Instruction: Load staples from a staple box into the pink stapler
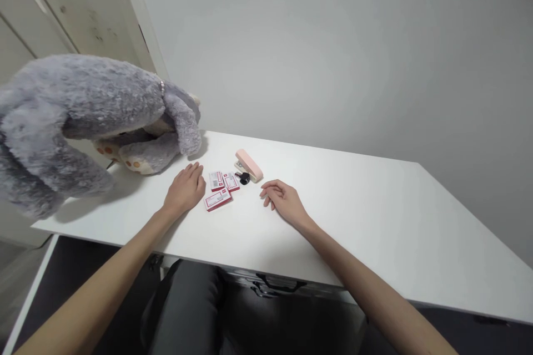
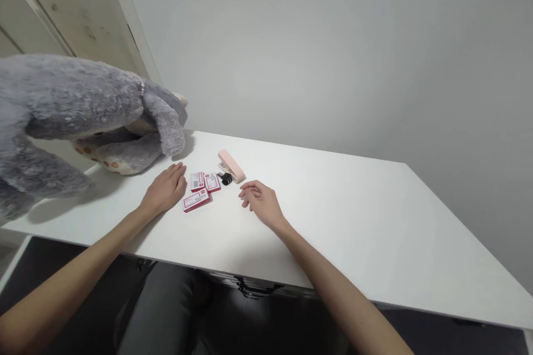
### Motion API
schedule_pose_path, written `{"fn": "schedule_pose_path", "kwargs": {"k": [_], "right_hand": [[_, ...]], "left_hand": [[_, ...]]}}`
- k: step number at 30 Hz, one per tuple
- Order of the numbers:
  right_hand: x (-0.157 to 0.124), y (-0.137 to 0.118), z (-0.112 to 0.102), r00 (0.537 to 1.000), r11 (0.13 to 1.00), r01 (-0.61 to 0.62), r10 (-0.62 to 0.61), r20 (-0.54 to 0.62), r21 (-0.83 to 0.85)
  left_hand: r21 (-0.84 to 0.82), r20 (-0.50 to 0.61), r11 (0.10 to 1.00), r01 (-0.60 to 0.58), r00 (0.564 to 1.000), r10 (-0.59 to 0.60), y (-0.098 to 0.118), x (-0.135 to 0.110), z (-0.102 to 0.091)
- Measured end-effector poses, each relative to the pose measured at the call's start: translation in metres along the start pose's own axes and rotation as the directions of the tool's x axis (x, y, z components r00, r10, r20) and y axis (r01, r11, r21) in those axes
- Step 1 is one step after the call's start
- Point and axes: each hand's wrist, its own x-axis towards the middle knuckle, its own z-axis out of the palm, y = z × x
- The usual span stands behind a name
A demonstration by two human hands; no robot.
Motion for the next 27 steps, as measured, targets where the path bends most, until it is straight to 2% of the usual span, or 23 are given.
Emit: {"fn": "schedule_pose_path", "kwargs": {"k": [27], "right_hand": [[-0.0007,-0.0009,-0.0001,1.000,1.000,0.009,-0.009,0.002,-0.002]], "left_hand": [[0.059,0.018,0.998,0.015,1.000,-0.016,0.0075,-0.0010,-0.0062]]}}
